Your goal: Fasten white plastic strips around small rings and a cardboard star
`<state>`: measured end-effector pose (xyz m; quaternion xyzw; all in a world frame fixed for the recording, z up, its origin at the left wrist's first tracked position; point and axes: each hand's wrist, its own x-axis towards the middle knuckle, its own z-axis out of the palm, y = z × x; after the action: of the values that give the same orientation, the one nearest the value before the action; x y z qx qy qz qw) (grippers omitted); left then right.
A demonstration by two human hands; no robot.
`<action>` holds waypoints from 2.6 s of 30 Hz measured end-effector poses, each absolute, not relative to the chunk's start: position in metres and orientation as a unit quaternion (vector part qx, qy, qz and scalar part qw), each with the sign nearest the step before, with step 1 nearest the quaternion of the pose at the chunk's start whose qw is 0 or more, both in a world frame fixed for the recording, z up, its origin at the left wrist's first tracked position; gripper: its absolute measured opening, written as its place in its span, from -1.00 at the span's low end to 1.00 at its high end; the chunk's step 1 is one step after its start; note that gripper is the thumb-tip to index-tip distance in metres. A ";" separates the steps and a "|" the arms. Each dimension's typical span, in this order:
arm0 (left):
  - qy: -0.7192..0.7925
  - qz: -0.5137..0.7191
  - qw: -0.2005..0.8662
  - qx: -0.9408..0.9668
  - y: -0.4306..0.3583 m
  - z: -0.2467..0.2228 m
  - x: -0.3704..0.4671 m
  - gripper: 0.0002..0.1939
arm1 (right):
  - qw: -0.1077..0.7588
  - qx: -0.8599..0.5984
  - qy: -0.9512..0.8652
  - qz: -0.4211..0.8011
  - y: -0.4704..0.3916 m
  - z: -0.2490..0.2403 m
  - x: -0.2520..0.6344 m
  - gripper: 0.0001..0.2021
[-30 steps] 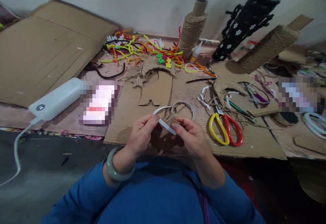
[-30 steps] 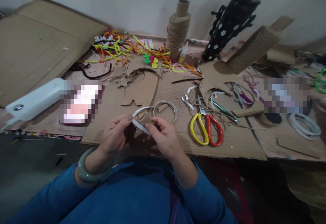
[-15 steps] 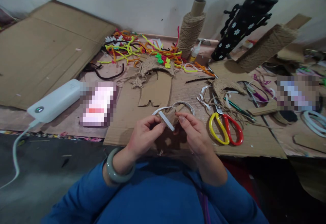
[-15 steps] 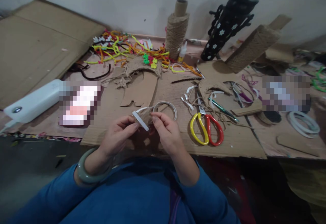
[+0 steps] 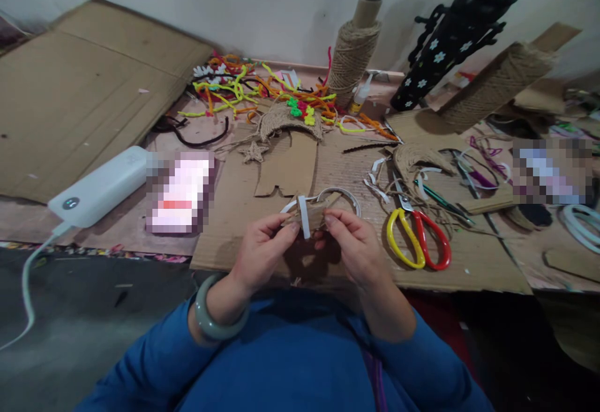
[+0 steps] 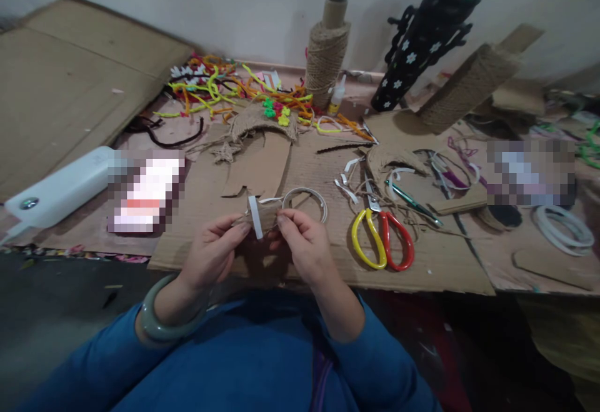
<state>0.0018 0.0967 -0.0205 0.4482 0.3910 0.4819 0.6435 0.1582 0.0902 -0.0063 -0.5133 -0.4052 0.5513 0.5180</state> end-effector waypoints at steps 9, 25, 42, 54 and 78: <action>0.412 0.485 0.589 0.499 0.096 -0.024 0.004 -0.78 | 0.502 -0.532 -0.662 0.165 0.081 0.005 0.156 -0.97; 0.472 0.464 0.432 0.613 0.092 -0.008 0.006 -0.77 | 0.424 -0.547 -0.707 0.142 0.086 0.005 0.152 -0.92; 0.470 0.452 0.382 0.655 0.091 0.001 0.010 -0.79 | 0.418 -0.558 -0.699 0.160 0.085 0.005 0.154 -0.93; 0.481 0.446 0.384 0.650 0.091 0.000 0.010 -0.79 | 0.416 -0.552 -0.702 0.170 0.086 0.002 0.156 -0.91; 0.467 0.440 0.253 0.724 0.090 -0.002 0.014 -0.79 | 0.414 -0.564 -0.703 0.133 0.082 0.007 0.152 -0.89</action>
<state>0.0145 0.0895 -0.0022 0.7240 0.4670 0.4401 0.2533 0.1519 0.0822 0.0065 -0.5635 -0.7026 0.1329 0.4138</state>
